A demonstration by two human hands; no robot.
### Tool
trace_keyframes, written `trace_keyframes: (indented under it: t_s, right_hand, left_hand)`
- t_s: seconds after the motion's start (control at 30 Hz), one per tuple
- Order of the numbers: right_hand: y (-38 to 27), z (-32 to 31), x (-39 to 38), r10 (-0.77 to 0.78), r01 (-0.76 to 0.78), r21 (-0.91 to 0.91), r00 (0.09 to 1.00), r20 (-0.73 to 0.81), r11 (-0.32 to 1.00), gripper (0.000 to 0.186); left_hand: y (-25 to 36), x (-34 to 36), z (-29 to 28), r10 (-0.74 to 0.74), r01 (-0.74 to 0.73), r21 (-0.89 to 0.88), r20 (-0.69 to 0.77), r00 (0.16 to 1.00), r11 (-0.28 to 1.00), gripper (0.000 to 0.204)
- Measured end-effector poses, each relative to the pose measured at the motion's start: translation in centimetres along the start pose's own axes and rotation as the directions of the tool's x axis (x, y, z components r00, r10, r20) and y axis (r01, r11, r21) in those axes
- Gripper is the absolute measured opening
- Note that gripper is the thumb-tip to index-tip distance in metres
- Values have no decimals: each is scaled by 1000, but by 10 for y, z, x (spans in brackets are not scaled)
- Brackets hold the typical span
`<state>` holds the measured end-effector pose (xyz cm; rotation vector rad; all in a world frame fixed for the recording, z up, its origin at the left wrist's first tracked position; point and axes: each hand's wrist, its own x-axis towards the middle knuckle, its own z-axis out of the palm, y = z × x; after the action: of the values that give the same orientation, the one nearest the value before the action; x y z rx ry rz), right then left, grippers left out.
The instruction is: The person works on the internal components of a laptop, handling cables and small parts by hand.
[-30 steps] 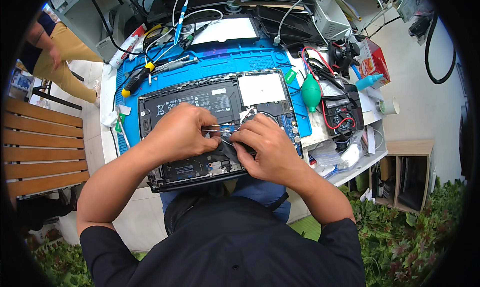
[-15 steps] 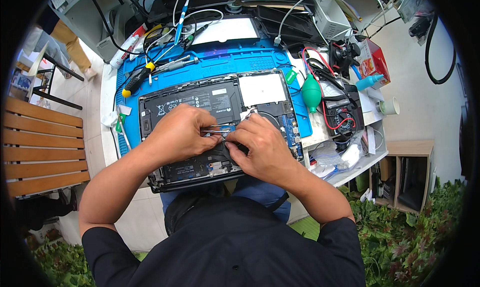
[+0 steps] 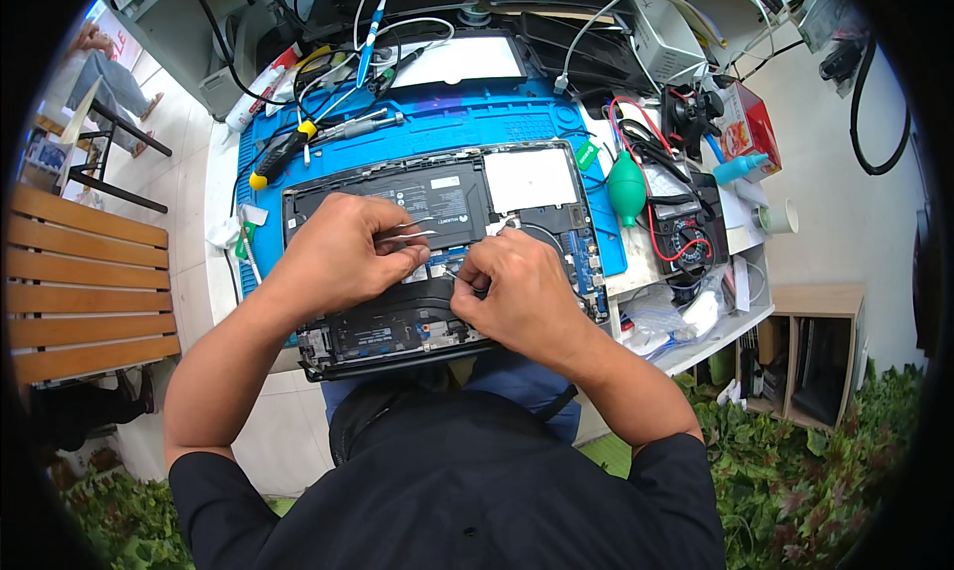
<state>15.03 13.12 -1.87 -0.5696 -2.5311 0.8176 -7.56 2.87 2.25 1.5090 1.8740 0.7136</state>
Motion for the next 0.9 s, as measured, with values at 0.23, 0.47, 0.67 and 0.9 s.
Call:
trace_keyframes:
  t_s: [0.23,0.47,0.67,0.9]
  right_hand:
    - [-6,-21,12,14,-15,8,980,197,1000,10]
    - [2,-26,14,-41,41,5,959,279,999,11]
    - [2,-24,9,-30,24,28,973,228,999,11]
    - [1,-23,12,-72,79,-20,969,237,997,9]
  left_hand:
    - [6,-11,-1,52,-52,-24,4,999,998,23]
    - [5,-30,0,13,-16,33,75,997,999,32]
    - [18,-42,-1,52,-65,86,142,988,994,23]
    - [0,-37,20,291,-279,167,-54,955,946,14]
